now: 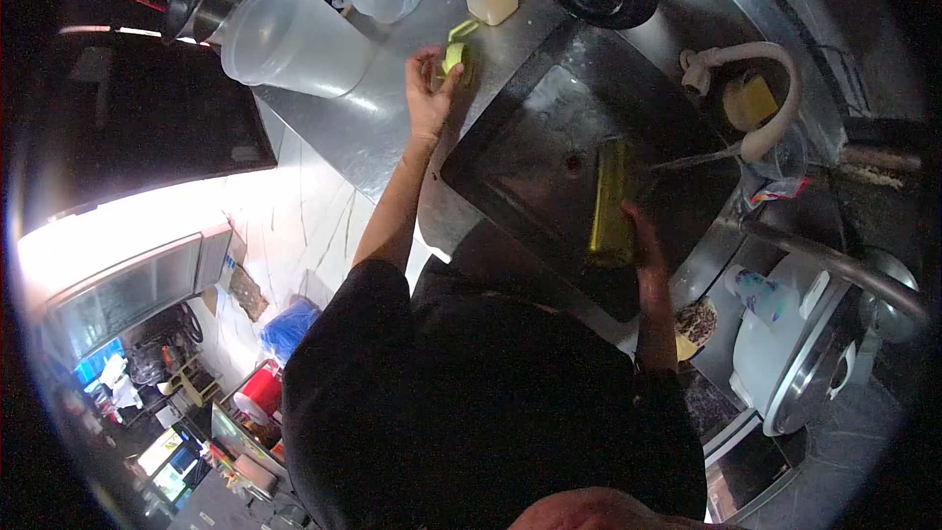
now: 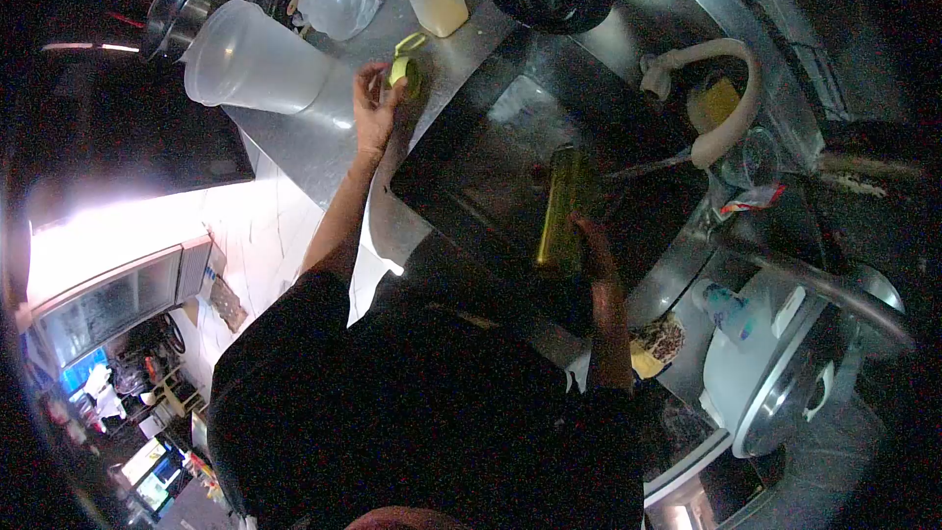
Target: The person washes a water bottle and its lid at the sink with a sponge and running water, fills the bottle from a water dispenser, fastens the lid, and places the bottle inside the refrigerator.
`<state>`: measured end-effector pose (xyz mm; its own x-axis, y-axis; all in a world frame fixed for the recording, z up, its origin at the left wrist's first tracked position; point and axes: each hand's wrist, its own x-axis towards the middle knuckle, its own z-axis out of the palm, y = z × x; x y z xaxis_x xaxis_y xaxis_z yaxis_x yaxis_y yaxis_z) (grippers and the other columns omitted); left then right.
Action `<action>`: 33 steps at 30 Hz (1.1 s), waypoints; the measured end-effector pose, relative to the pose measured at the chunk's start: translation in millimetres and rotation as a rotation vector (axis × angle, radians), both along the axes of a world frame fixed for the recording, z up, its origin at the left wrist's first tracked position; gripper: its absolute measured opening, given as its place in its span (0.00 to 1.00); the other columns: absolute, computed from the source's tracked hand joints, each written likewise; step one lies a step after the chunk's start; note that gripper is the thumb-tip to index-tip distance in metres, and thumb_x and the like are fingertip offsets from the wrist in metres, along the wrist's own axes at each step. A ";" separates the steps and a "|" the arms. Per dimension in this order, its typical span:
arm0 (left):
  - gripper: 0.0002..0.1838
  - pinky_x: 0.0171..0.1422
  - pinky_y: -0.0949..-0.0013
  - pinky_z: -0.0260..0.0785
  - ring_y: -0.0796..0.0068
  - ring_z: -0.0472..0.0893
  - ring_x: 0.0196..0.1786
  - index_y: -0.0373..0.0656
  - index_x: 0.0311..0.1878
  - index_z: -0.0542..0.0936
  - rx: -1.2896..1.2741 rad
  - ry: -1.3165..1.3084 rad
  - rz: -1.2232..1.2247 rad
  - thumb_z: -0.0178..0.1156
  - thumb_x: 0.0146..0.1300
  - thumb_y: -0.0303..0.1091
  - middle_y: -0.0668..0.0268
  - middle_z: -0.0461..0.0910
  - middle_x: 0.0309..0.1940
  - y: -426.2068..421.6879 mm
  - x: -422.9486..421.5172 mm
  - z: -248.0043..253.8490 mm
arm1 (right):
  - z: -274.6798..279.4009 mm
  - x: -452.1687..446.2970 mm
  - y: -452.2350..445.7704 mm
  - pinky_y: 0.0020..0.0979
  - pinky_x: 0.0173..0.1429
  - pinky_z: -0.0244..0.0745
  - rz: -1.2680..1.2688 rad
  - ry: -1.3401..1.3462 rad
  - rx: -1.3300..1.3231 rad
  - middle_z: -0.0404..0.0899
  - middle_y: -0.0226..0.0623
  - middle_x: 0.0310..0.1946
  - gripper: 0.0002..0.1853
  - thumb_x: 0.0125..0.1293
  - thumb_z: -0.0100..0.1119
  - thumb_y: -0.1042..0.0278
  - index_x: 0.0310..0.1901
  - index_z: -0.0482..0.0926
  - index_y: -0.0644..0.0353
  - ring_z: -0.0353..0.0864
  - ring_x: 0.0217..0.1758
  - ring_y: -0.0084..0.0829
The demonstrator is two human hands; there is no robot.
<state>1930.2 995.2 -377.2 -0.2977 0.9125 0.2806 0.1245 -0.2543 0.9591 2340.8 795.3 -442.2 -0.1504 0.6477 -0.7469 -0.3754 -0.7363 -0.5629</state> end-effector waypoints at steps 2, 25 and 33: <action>0.25 0.63 0.68 0.66 0.70 0.74 0.56 0.40 0.55 0.68 0.023 0.143 0.104 0.68 0.57 0.25 0.63 0.71 0.53 -0.9 0.1 4.6 | 17.1 -14.0 -16.7 0.36 0.56 0.74 -0.134 -0.054 0.153 0.76 0.42 0.52 0.29 0.62 0.62 0.48 0.58 0.73 0.61 0.78 0.52 0.34; 0.37 0.60 0.53 0.67 0.55 0.76 0.54 0.39 0.61 0.70 -1.004 -0.831 -0.775 0.51 0.63 0.64 0.52 0.74 0.54 -65.7 273.4 -131.9 | 149.9 -42.2 67.2 0.38 0.66 0.62 0.016 -0.323 0.334 0.71 0.41 0.58 0.27 0.67 0.56 0.48 0.60 0.73 0.59 0.70 0.60 0.37; 0.34 0.60 0.55 0.66 0.61 0.74 0.54 0.40 0.53 0.77 -0.940 -0.957 -0.931 0.61 0.58 0.64 0.58 0.77 0.49 -77.8 266.2 -55.3 | 36.5 11.5 -75.8 0.45 0.62 0.73 -0.196 -0.024 0.522 0.67 0.46 0.61 0.34 0.67 0.54 0.48 0.67 0.61 0.61 0.74 0.58 0.40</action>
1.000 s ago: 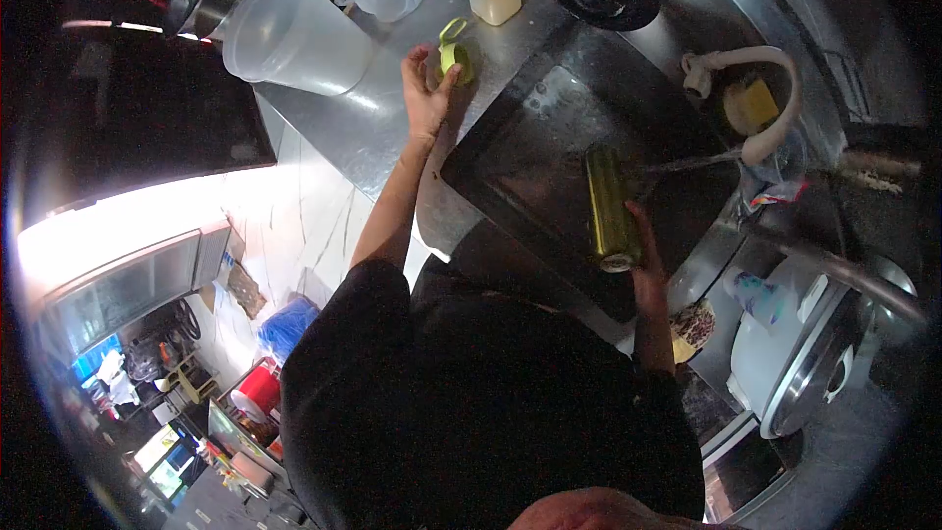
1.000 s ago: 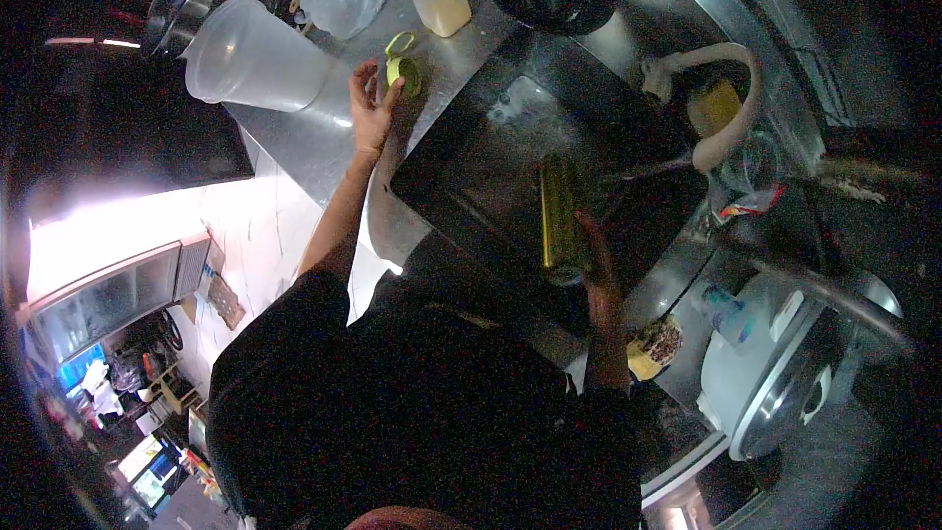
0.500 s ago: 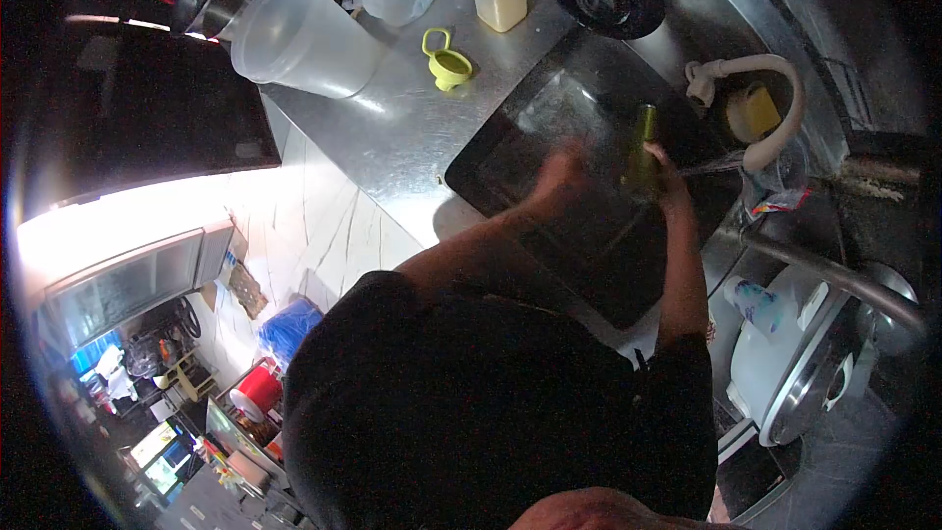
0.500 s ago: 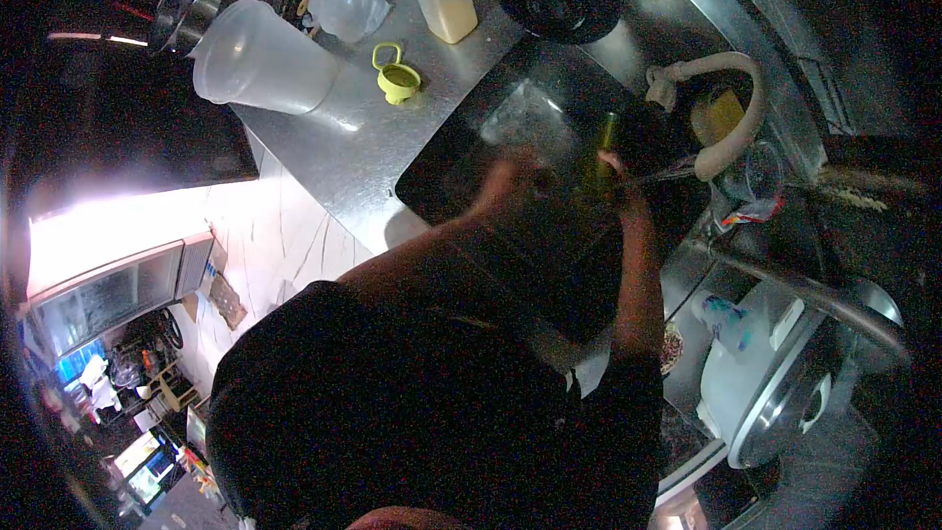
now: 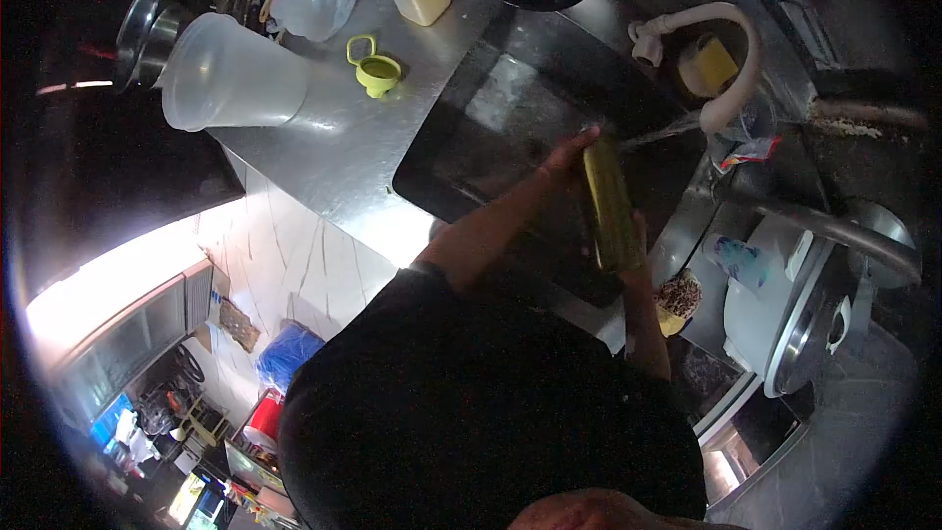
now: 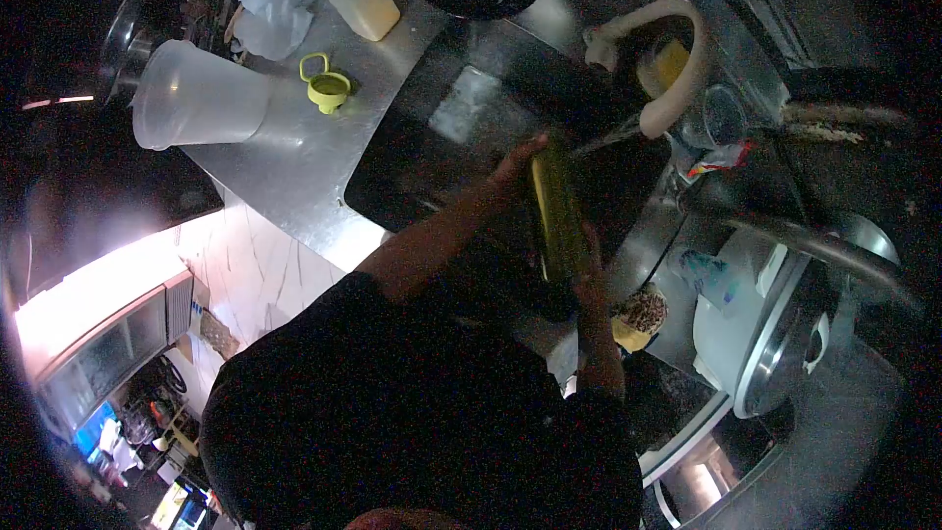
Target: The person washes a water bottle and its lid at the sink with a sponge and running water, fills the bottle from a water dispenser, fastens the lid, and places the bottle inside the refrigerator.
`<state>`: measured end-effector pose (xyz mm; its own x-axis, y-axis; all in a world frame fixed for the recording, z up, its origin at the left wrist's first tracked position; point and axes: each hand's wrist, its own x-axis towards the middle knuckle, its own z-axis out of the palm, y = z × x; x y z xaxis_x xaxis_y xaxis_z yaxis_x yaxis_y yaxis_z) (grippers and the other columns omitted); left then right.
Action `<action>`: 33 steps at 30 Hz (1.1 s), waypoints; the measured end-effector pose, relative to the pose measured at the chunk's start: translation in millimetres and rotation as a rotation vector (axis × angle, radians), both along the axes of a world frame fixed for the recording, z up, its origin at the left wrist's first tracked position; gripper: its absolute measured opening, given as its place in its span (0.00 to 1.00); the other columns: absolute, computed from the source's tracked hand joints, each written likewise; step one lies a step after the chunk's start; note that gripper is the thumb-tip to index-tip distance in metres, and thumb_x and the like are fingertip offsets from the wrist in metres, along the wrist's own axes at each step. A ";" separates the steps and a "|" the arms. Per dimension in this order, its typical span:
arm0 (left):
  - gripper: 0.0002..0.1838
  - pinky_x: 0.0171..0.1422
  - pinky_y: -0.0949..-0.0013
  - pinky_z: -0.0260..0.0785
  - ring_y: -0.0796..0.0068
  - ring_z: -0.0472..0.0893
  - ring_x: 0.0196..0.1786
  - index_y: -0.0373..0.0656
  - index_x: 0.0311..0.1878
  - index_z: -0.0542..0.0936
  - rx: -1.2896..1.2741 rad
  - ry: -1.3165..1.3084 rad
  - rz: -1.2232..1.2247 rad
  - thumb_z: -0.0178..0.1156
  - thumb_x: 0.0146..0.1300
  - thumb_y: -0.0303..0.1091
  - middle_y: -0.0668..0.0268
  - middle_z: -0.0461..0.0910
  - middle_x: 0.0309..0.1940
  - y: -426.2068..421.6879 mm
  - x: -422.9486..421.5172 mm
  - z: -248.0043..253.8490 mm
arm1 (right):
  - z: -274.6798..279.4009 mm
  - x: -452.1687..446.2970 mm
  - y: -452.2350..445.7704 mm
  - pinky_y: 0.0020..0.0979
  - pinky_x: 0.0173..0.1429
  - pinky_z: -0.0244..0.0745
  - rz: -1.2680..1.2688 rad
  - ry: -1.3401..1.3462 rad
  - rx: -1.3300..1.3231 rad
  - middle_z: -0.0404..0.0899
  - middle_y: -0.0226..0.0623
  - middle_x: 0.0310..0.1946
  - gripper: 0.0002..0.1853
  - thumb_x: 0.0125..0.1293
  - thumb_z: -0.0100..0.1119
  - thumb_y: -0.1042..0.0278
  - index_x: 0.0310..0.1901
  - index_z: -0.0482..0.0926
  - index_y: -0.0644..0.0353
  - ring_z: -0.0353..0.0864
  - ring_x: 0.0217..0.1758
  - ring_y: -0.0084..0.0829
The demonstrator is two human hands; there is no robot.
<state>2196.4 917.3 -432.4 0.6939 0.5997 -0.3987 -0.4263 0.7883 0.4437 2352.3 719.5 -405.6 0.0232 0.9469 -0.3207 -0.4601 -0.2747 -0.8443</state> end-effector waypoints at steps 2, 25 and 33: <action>0.31 0.60 0.55 0.66 0.63 0.74 0.55 0.42 0.52 0.77 0.086 -0.035 -0.072 0.61 0.60 0.60 0.60 0.76 0.51 1.9 -0.7 -7.4 | 51.4 -21.3 33.2 0.46 0.55 0.78 0.183 0.584 -0.111 0.68 0.50 0.59 0.36 0.65 0.56 0.48 0.67 0.61 0.63 0.77 0.55 0.41; 0.54 0.63 0.55 0.69 0.49 0.76 0.59 0.36 0.68 0.56 0.786 0.882 -0.354 0.75 0.44 0.51 0.44 0.74 0.55 -40.7 6.5 6.7 | -3.1 -28.6 65.4 0.42 0.60 0.71 0.100 -0.689 -0.220 0.67 0.43 0.57 0.49 0.47 0.76 0.67 0.67 0.54 0.61 0.73 0.57 0.39; 0.47 0.59 0.52 0.72 0.50 0.77 0.57 0.42 0.64 0.60 0.997 0.603 -0.031 0.77 0.43 0.39 0.50 0.75 0.52 -2.8 -4.0 52.1 | -50.5 80.4 100.8 0.34 0.48 0.74 -0.151 -0.970 0.061 0.77 0.34 0.44 0.19 0.65 0.60 0.66 0.55 0.72 0.61 0.77 0.44 0.33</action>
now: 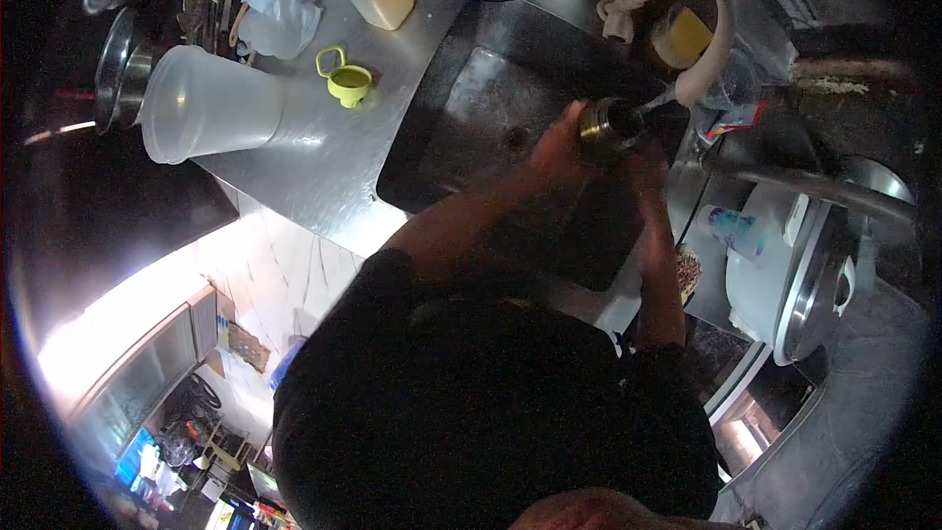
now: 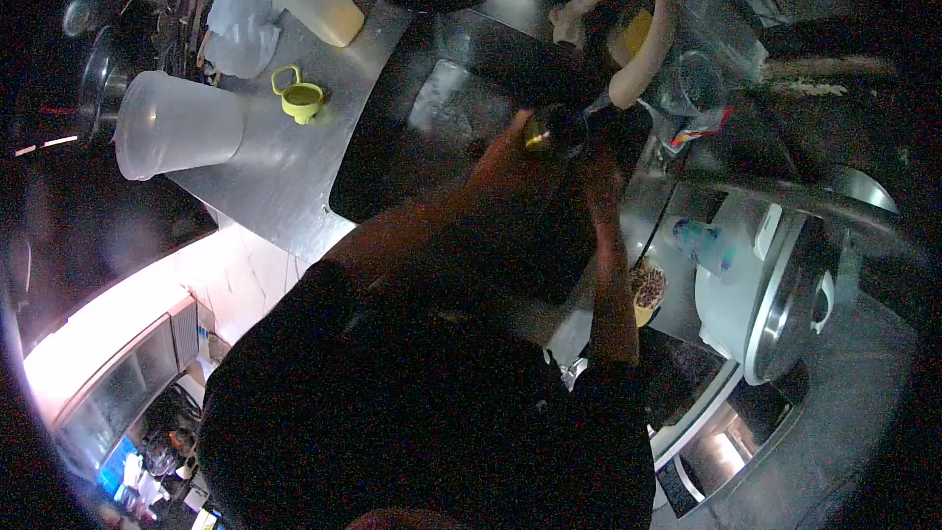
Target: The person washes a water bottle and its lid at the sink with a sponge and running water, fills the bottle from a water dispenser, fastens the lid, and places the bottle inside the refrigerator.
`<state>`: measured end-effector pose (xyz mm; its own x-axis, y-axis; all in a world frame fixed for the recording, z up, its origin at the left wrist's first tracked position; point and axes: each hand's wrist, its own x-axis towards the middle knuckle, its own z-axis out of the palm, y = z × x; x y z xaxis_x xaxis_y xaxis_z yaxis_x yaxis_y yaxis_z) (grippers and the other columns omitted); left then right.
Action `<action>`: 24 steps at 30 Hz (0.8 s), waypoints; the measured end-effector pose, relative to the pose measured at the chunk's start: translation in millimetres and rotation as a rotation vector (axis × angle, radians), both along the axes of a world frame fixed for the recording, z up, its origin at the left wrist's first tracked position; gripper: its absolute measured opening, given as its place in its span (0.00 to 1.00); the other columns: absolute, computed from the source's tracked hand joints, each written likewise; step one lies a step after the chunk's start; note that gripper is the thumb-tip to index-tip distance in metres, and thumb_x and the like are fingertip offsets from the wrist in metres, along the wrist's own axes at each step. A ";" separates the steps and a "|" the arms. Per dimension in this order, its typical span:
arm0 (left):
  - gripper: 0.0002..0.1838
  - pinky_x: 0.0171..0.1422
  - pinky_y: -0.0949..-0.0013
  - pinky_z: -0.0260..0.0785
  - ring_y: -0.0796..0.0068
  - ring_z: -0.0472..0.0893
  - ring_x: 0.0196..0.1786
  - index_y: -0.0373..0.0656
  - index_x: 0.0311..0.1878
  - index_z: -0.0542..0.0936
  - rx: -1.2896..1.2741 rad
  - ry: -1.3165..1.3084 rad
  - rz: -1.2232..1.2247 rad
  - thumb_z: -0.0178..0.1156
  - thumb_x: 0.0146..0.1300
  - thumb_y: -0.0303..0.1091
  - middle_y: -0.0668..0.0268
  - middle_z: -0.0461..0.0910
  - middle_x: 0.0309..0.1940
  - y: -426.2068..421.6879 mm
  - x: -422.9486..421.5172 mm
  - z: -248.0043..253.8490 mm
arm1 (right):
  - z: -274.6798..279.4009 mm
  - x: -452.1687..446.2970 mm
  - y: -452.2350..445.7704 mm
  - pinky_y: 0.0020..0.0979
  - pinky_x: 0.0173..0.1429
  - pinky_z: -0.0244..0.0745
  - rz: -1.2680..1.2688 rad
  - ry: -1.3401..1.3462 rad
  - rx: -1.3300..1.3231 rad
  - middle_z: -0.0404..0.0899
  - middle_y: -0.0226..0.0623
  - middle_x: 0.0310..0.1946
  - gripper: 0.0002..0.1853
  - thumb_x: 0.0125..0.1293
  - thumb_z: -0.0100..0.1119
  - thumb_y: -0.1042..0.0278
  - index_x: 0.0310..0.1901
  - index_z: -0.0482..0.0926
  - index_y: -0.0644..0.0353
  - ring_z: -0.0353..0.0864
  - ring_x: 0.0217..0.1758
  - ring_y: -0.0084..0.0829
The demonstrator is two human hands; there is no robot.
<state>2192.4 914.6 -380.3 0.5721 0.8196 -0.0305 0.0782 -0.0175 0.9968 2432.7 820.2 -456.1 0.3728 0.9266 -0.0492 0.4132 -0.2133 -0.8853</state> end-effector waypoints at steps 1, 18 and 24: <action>0.46 0.59 0.52 0.72 0.49 0.77 0.57 0.41 0.63 0.60 0.024 0.010 -0.002 0.77 0.43 0.38 0.50 0.75 0.52 3.6 5.5 -20.4 | -1.7 3.2 -1.8 0.33 0.50 0.74 -0.072 0.112 0.056 0.78 0.35 0.44 0.17 0.67 0.58 0.66 0.54 0.73 0.61 0.77 0.45 0.33; 0.50 0.63 0.57 0.69 0.56 0.74 0.59 0.40 0.68 0.56 -0.728 -0.426 0.154 0.74 0.47 0.46 0.50 0.73 0.58 21.8 26.7 -92.6 | 169.9 -116.1 57.9 0.36 0.66 0.68 0.114 0.255 -0.277 0.78 0.45 0.55 0.18 0.73 0.50 0.62 0.55 0.75 0.69 0.77 0.59 0.37; 0.51 0.63 0.56 0.69 0.54 0.74 0.60 0.40 0.68 0.56 -0.690 -0.309 0.116 0.75 0.45 0.45 0.49 0.72 0.58 36.4 37.5 -106.3 | 66.5 -60.9 8.5 0.30 0.63 0.67 0.202 -0.048 -0.171 0.78 0.41 0.55 0.25 0.72 0.51 0.55 0.65 0.68 0.59 0.76 0.58 0.32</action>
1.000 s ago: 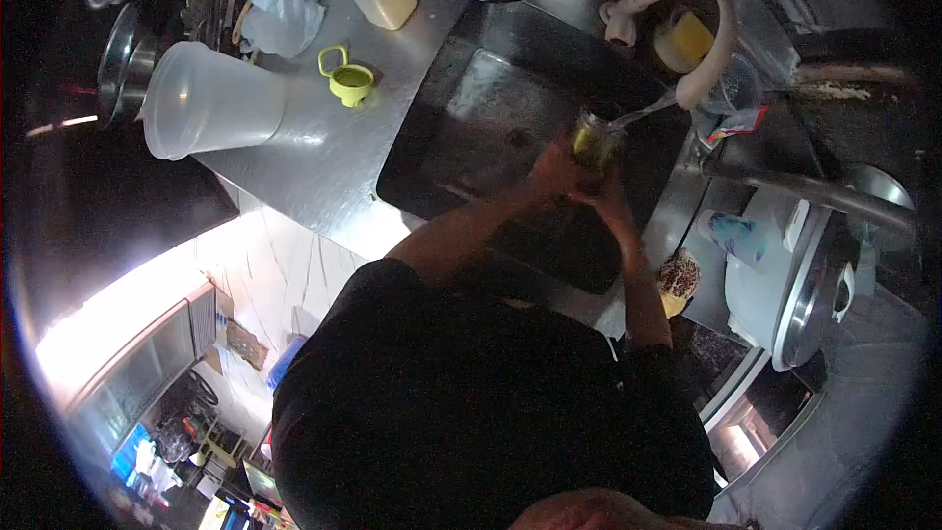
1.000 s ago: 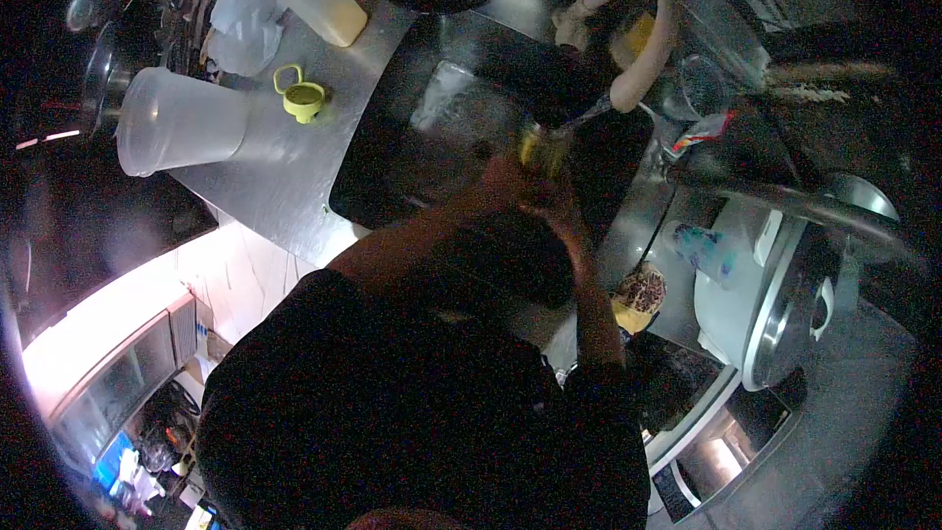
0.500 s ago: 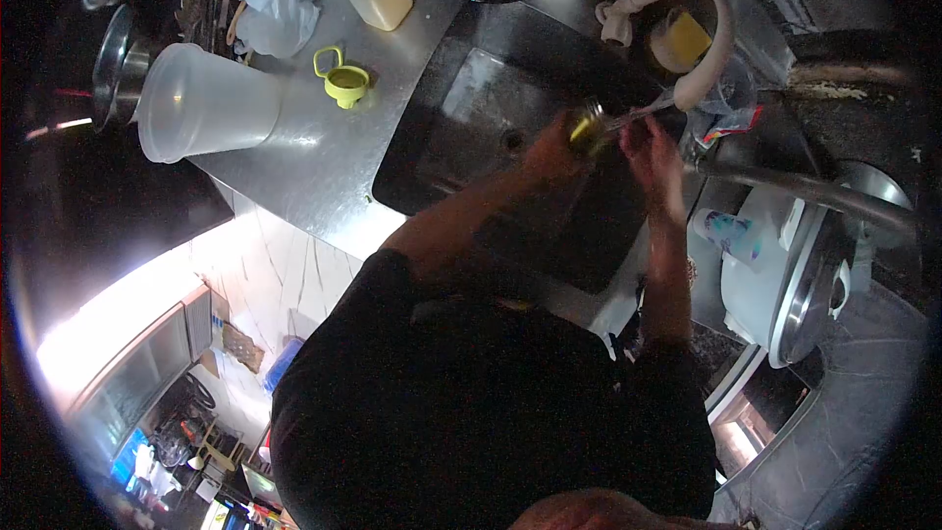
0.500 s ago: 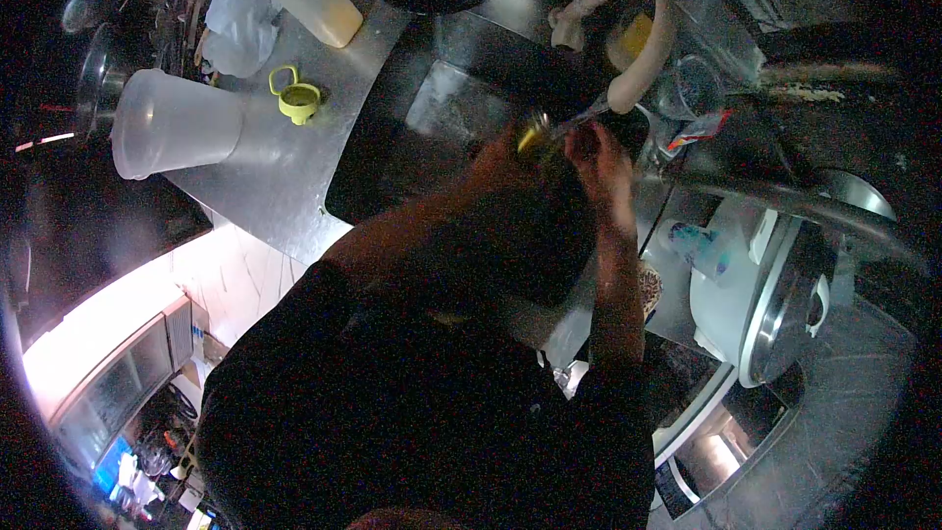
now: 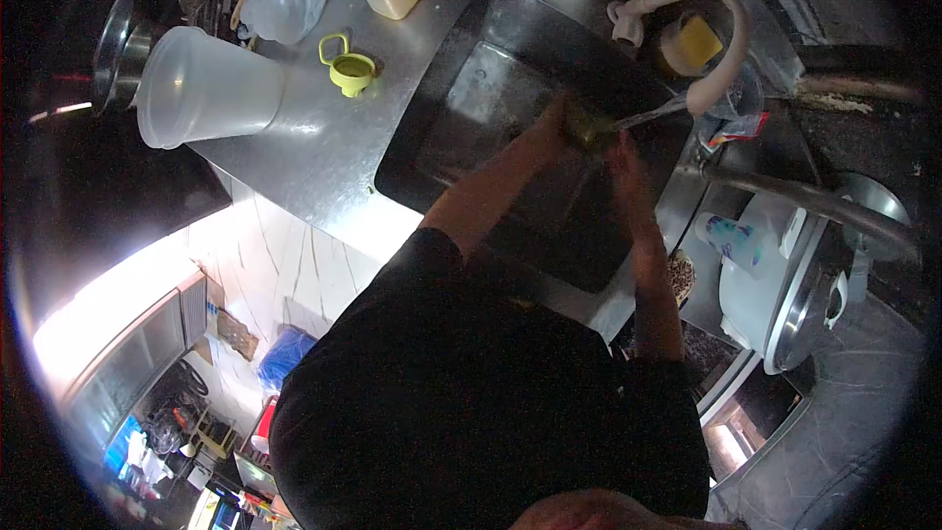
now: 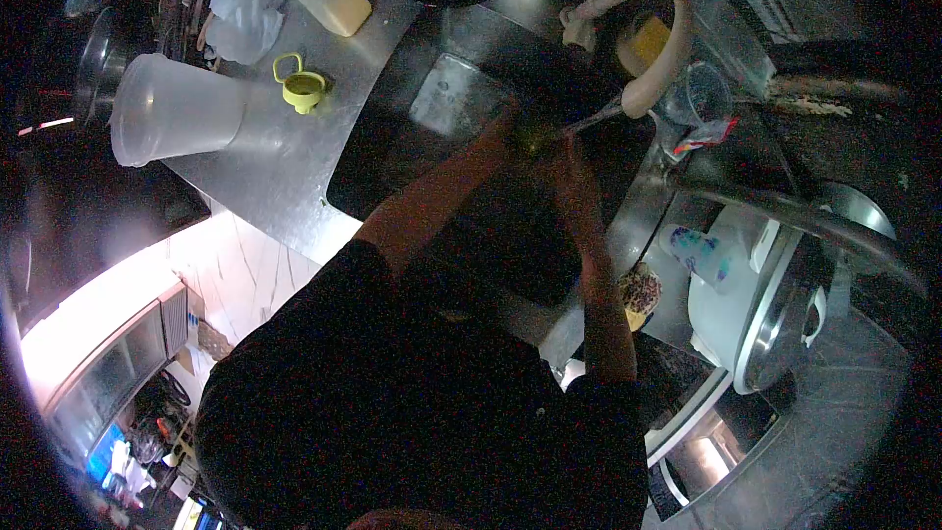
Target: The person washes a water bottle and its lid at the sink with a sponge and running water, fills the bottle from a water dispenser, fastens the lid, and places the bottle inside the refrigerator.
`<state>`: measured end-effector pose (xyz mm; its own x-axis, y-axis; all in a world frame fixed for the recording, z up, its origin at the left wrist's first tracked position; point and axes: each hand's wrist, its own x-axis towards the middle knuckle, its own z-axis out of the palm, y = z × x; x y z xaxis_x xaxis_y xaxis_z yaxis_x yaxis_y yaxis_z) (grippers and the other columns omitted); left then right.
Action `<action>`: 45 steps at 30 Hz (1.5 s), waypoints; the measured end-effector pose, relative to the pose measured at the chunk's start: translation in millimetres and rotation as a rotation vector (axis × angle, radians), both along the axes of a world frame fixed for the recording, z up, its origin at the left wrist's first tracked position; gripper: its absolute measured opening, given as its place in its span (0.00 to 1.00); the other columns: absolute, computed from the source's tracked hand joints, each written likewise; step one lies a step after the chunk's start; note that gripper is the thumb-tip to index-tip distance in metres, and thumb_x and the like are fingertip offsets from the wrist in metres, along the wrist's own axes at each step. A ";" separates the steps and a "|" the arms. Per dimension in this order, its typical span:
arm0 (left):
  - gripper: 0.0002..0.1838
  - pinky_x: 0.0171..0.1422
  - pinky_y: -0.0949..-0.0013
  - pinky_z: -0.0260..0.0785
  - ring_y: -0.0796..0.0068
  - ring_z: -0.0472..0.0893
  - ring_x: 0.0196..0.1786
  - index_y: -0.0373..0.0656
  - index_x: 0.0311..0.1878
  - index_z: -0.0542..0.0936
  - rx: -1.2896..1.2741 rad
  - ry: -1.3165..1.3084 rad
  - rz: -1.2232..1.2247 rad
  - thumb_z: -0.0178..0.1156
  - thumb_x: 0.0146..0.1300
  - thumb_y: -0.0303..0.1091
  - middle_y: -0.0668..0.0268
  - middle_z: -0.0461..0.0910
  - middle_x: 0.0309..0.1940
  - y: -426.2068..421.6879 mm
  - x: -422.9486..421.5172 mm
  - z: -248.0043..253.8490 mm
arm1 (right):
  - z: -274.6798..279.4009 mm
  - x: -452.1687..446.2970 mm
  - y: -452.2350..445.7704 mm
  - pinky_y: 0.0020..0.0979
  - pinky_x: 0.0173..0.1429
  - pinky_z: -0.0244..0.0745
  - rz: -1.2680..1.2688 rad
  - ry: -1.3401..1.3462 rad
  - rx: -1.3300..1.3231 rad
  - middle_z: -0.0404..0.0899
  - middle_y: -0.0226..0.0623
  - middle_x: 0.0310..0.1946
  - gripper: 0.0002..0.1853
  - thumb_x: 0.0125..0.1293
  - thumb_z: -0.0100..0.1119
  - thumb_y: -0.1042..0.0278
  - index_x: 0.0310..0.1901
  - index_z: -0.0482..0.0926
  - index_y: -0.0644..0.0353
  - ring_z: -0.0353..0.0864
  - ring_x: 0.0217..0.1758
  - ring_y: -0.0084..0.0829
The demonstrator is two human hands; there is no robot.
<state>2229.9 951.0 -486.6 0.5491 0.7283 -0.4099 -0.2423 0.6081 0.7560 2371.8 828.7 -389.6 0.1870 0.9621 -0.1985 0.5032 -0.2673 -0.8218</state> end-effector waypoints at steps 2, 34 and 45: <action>0.52 0.63 0.55 0.69 0.54 0.73 0.61 0.40 0.68 0.56 0.057 0.070 -0.048 0.76 0.44 0.44 0.49 0.72 0.58 5.5 0.0 -5.1 | 4.7 6.7 7.4 0.30 0.62 0.68 -0.057 0.081 -0.137 0.79 0.41 0.52 0.25 0.72 0.53 0.55 0.66 0.68 0.59 0.77 0.55 0.32; 0.27 0.60 0.46 0.65 0.41 0.71 0.56 0.39 0.55 0.74 1.181 1.850 0.389 0.66 0.49 0.34 0.43 0.67 0.56 22.4 -242.7 183.2 | 81.1 -54.9 32.1 0.41 0.65 0.70 -0.146 0.371 0.152 0.68 0.41 0.59 0.52 0.45 0.79 0.65 0.69 0.56 0.55 0.72 0.57 0.41; 0.37 0.63 0.57 0.67 0.52 0.74 0.59 0.41 0.61 0.68 0.924 0.608 0.337 0.73 0.46 0.29 0.52 0.72 0.56 7.4 -193.5 123.2 | 111.7 -14.8 48.5 0.34 0.61 0.71 0.076 0.320 0.110 0.67 0.31 0.58 0.46 0.47 0.74 0.63 0.68 0.60 0.51 0.71 0.57 0.31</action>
<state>2036.5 958.4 -363.4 0.1646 0.9602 0.2256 0.2693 -0.2638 0.9262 2357.0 877.2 -277.8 0.0586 0.9898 -0.1297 0.2301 -0.1398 -0.9631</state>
